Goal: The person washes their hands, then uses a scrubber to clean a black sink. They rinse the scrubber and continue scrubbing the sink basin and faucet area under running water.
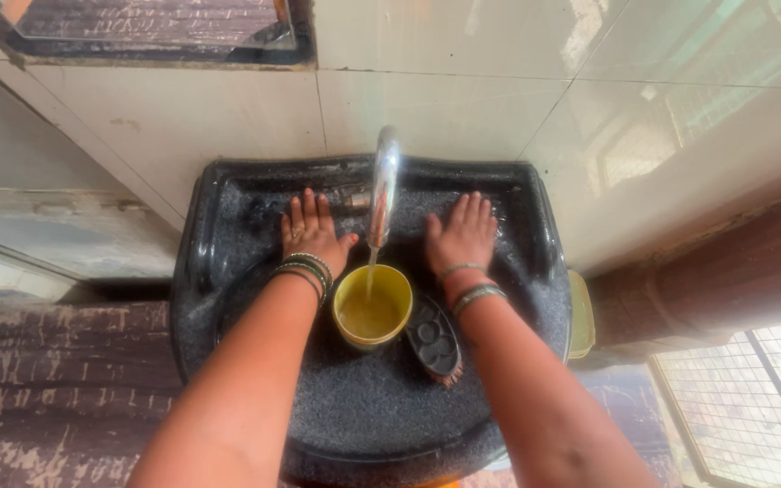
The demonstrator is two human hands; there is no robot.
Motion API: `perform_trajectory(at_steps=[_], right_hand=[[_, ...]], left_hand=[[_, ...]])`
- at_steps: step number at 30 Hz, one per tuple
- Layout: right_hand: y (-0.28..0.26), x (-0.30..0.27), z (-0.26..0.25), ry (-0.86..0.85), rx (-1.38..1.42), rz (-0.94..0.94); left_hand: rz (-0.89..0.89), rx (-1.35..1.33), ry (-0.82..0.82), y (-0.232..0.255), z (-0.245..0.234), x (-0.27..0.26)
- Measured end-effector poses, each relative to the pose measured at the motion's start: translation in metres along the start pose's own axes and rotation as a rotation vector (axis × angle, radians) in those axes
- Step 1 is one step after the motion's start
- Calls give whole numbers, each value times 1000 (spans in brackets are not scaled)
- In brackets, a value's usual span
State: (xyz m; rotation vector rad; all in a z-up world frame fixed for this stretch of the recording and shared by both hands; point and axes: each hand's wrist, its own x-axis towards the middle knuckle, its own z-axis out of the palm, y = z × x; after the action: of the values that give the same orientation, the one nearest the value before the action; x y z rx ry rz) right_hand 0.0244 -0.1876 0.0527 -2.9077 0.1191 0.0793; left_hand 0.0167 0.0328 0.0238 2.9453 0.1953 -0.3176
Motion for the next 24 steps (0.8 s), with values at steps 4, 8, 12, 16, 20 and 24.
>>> perform_trajectory(at_steps=[4, 8, 12, 16, 20, 24], right_hand=[[-29, -4, 16, 70, -156, -399], [-2, -26, 8, -57, -37, -433], [18, -12, -1, 53, -7, -42], [-16, 14, 22, 8, -122, -122], [-21, 11, 40, 78, -93, -329], [23, -10, 28, -34, -65, -620]], left_hand=[[-20, 5, -11, 2, -3, 1], [-25, -1, -17, 2, -5, -3], [-18, 2, -13, 1, -5, -3], [-20, -5, -12, 0, -4, -5], [2, -15, -14, -2, -5, -3], [7, -18, -11, -7, 0, -5]])
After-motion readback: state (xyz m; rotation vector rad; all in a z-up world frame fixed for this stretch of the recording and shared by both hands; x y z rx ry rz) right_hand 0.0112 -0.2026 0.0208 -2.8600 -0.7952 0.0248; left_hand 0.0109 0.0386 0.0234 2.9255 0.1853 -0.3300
